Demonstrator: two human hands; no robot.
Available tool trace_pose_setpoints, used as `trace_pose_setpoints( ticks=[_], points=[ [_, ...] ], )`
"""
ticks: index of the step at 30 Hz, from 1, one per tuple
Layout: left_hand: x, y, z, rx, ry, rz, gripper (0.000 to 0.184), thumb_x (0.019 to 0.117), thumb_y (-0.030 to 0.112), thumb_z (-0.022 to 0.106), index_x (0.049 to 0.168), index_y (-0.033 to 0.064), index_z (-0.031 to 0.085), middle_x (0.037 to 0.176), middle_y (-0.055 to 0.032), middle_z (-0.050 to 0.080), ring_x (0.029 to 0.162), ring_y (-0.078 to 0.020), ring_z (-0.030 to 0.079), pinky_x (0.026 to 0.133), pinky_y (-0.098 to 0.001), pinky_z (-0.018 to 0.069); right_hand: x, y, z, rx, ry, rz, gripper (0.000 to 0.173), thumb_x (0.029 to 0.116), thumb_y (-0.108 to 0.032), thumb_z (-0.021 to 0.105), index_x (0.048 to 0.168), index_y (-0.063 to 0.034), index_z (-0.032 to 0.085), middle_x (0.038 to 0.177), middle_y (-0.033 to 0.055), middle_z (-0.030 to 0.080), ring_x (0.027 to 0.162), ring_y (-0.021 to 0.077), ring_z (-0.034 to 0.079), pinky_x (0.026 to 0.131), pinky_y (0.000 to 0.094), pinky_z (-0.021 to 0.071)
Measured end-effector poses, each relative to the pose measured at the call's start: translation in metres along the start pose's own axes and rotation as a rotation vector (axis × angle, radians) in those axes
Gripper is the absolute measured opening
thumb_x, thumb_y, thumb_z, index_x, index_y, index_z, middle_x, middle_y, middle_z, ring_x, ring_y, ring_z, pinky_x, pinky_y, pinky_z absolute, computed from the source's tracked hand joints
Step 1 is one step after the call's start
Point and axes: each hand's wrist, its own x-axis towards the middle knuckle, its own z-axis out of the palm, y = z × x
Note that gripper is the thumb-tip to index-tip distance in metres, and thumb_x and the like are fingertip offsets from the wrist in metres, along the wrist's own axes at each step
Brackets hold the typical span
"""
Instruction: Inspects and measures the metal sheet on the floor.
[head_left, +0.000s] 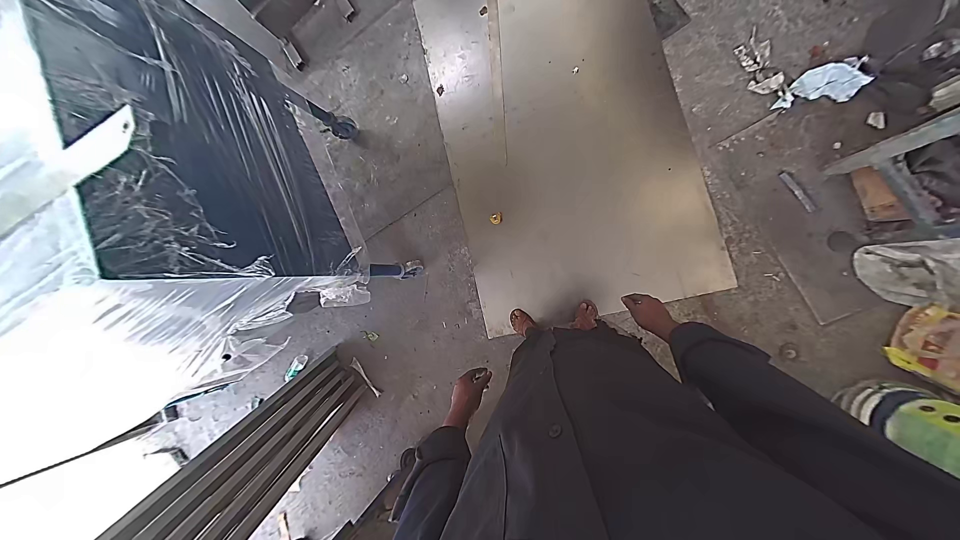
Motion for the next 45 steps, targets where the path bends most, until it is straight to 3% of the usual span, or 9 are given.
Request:
trace_pose_setpoints(
  ticks=[45],
  points=[
    [-0.009,-0.017,0.008,-0.050,0.013,-0.002,0.037,0.1063,0.030,0.060,0.132,0.0036,0.066,0.121,-0.0183,0.071,0.110,-0.0298,0.069,0.103,-0.0507,0.0507,-0.009,0.003,0.010,-0.029,0.000,0.004,0.049,0.1106,-0.043,0.039,0.130,-0.0092,0.069,0.126,0.0194,0.070,0.123,0.0347,0.064,0.106,0.0584,0.0455]
  ],
)
